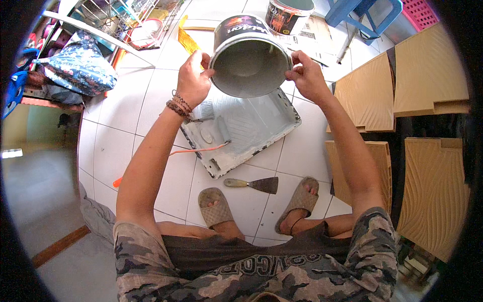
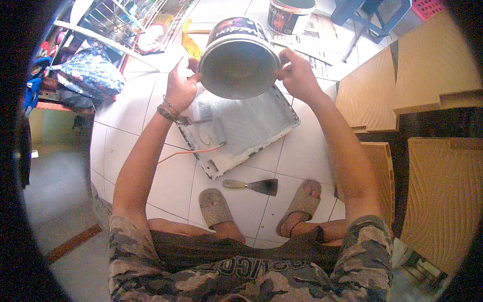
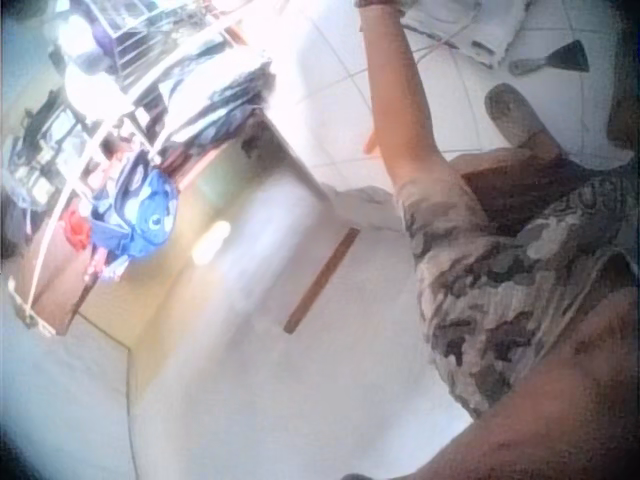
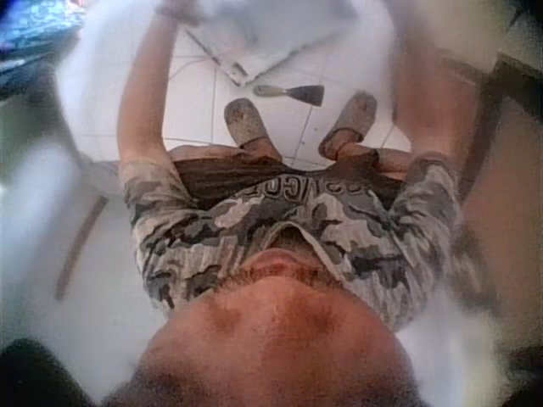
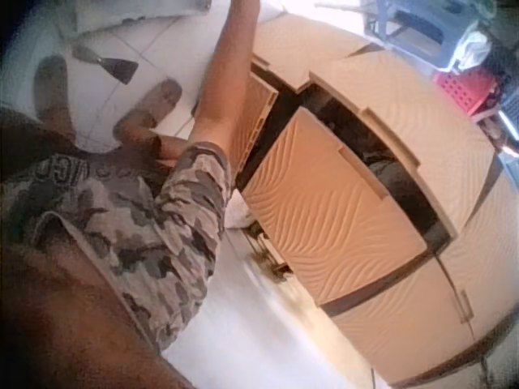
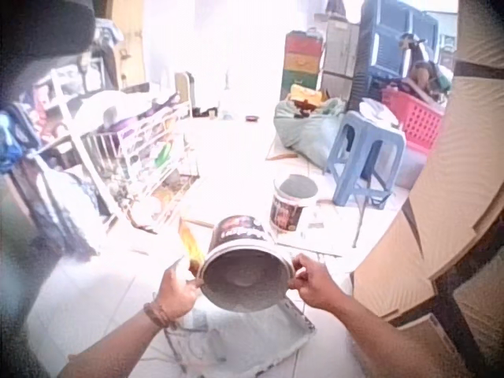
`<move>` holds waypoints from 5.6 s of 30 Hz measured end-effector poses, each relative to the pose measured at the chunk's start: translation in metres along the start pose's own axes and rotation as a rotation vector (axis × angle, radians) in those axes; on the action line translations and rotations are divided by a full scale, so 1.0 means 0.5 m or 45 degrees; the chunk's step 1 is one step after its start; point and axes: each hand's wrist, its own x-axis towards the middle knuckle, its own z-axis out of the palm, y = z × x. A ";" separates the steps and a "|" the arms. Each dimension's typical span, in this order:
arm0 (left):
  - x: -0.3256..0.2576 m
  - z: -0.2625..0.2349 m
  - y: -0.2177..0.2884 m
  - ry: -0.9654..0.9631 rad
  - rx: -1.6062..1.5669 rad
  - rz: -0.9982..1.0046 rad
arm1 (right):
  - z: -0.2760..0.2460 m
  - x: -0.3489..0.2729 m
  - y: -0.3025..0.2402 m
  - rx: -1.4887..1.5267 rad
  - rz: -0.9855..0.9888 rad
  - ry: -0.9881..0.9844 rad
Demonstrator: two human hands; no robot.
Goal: The person paints a ceiling with a roller, then pours paint from a can into a tray and carries the can to a balcony. The person pours the remaining paint onto the balcony floor.
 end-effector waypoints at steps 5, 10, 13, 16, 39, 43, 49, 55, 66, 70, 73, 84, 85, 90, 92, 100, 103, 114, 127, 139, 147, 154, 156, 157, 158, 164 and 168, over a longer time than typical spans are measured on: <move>-0.013 0.021 0.012 0.005 -0.038 0.010 | -0.008 -0.008 0.025 -0.120 -0.034 0.097; -0.025 0.027 0.025 0.047 0.008 0.071 | -0.006 -0.010 0.052 -0.151 -0.078 0.146; -0.027 0.027 0.027 0.073 0.059 0.103 | -0.008 -0.014 0.054 -0.124 -0.137 0.173; -0.026 0.030 0.032 0.086 0.077 0.117 | -0.010 -0.019 0.048 -0.141 -0.179 0.193; -0.017 0.034 0.046 0.161 0.106 0.279 | -0.030 -0.023 0.050 -0.242 -0.281 0.313; -0.017 0.029 0.051 0.176 0.072 0.287 | -0.031 -0.026 0.030 -0.235 -0.246 0.305; -0.014 0.025 0.050 0.185 0.106 0.316 | -0.034 -0.021 0.032 -0.262 -0.293 0.312; -0.013 0.023 0.050 0.195 0.105 0.320 | -0.036 -0.025 0.017 -0.215 -0.227 0.293; -0.010 0.022 0.058 0.219 0.110 0.368 | -0.040 -0.025 0.021 -0.231 -0.254 0.332; -0.009 0.020 0.053 0.233 0.125 0.402 | -0.041 -0.024 0.014 -0.211 -0.256 0.342; -0.006 0.018 0.053 0.246 0.152 0.429 | -0.042 -0.023 0.013 -0.200 -0.283 0.350; -0.009 0.005 0.051 0.239 0.233 0.441 | -0.035 -0.013 0.011 -0.157 -0.246 0.342; -0.009 0.005 0.052 0.247 0.192 0.429 | -0.034 -0.012 0.011 -0.152 -0.267 0.342; -0.011 -0.001 0.056 0.256 0.161 0.421 | -0.030 -0.011 0.007 -0.264 -0.326 0.353; -0.011 -0.002 0.058 0.256 0.162 0.408 | -0.030 -0.011 0.005 -0.267 -0.324 0.365; -0.008 -0.007 0.061 0.278 0.171 0.449 | -0.032 -0.007 0.000 -0.211 -0.343 0.369; -0.008 -0.007 0.060 0.282 0.173 0.462 | -0.034 -0.007 -0.002 -0.208 -0.355 0.369; -0.006 -0.010 0.063 0.277 0.174 0.463 | -0.038 -0.006 -0.001 -0.285 -0.398 0.396; -0.001 -0.017 0.063 0.289 0.180 0.496 | -0.041 -0.003 -0.008 -0.197 -0.441 0.392; -0.002 -0.024 0.069 0.310 0.168 0.511 | -0.042 0.000 -0.013 -0.135 -0.495 0.395; 0.001 -0.026 0.076 0.321 0.175 0.526 | -0.046 0.003 -0.013 -0.155 -0.488 0.414; 0.002 -0.031 0.077 0.327 0.181 0.517 | -0.047 0.006 -0.018 -0.204 -0.559 0.451; 0.003 -0.030 0.078 0.332 0.179 0.523 | -0.048 0.008 -0.017 -0.196 -0.566 0.460; 0.003 -0.030 0.078 0.335 0.180 0.521 | -0.048 0.008 -0.017 -0.191 -0.564 0.463; 0.003 -0.031 0.078 0.339 0.180 0.519 | -0.047 0.009 -0.018 -0.186 -0.562 0.466; 0.003 -0.037 0.075 0.342 0.203 0.536 | -0.046 0.014 -0.019 -0.134 -0.584 0.458; 0.002 -0.040 0.073 0.333 0.278 0.545 | -0.045 0.011 -0.025 -0.180 -0.593 0.454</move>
